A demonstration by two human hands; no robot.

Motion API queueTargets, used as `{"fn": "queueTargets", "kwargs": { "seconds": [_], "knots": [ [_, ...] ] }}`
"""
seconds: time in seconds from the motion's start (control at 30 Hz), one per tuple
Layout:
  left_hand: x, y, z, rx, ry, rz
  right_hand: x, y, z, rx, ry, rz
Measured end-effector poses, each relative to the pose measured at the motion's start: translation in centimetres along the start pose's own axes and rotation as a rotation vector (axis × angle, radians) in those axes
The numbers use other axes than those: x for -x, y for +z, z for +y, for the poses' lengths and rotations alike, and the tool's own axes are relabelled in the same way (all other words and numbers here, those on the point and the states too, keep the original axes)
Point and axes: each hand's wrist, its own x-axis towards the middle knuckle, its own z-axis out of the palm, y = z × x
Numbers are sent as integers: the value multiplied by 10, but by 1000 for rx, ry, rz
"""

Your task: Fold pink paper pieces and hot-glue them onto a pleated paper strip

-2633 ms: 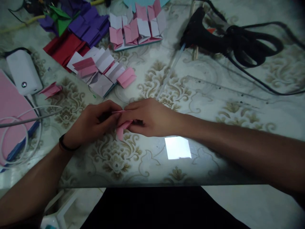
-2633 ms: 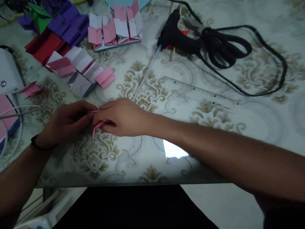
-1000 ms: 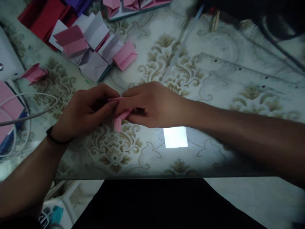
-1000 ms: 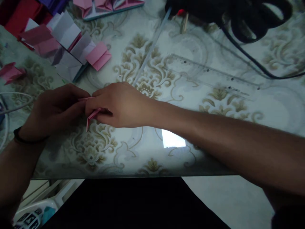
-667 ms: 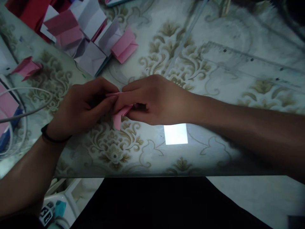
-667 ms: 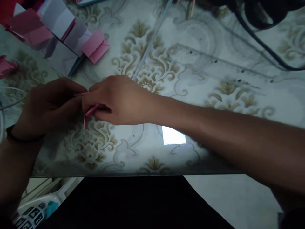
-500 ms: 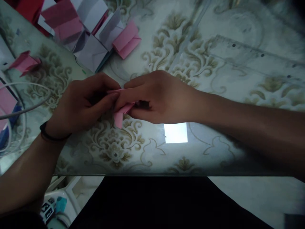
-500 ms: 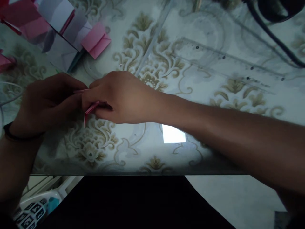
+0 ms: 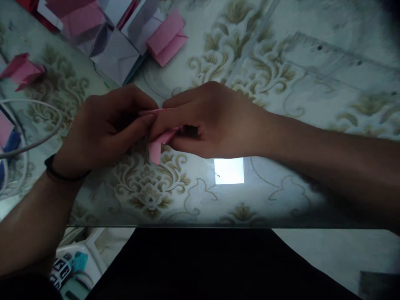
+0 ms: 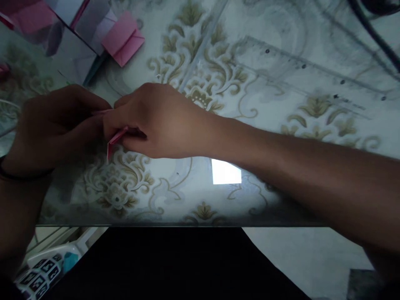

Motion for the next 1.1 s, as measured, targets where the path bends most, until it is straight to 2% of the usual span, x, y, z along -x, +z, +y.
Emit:
{"fn": "queueTargets", "kwargs": {
  "seconds": [0.23,0.7,1.1],
  "knots": [
    [-1,0,-2,-61,36,-11,0,-1,-2,-10,19,3],
    [0,0,4,-14,-30,3,1,-2,-5,-33,32,-9],
    [-1,0,4,-46,-19,-14,1,-2,-4,-19,17,-11]
  ]
}}
